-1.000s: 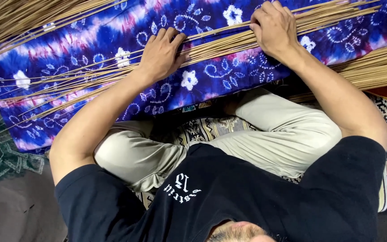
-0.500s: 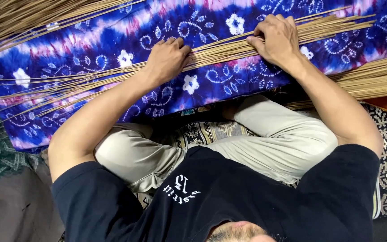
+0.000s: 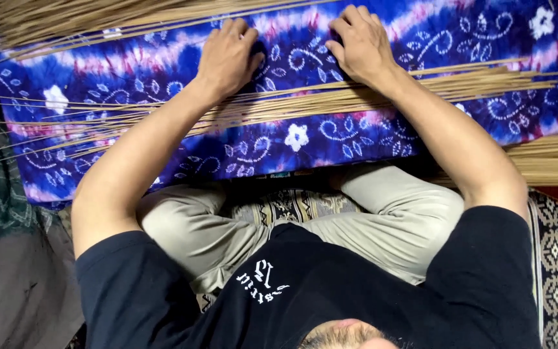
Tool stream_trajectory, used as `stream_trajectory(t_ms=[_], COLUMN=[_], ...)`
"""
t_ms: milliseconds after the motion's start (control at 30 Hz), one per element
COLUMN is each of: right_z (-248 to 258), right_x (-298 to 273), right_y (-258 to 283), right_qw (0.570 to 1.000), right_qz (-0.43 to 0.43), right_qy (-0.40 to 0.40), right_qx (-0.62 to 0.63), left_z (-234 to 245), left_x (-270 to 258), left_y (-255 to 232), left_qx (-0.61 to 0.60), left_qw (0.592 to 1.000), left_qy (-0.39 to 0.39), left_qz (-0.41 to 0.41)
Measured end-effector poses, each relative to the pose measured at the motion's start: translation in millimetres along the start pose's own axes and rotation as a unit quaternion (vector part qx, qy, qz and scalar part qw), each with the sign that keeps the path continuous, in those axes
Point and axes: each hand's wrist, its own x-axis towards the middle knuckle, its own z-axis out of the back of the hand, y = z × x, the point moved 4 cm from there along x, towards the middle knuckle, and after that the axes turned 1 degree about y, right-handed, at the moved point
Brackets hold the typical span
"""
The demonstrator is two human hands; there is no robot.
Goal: A person is sitting on the floor, meticulously sorting and aligning a large quantity of thin wooden sticks on a patterned cloth.
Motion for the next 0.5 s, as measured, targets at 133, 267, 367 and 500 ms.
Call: stream_trajectory(t_ms=[133,267,367,500], right_z=[-14,-38,-45,-51], right_x=[33,42,40,41], right_y=[4,-3,-5,-10], right_qw=[0.999,0.998,0.998,0.996], right_qz=[0.016,-0.018,-0.039,-0.053], right_qy=[-0.035,-0.02,-0.02,-0.009], right_qx=[-0.016,-0.049,-0.048,-0.071], left_z=[-13,-17,-22,-21], left_x=[-14,-31,-38,-41], left_y=[36,55,56,53], left_qx=[0.05,0.001,0.004,-0.004], left_qw=[0.998,0.995,0.995,0.994], left_qy=[-0.035,-0.055,-0.052,-0.077], left_qz=[0.033,0.083,0.085,0.083])
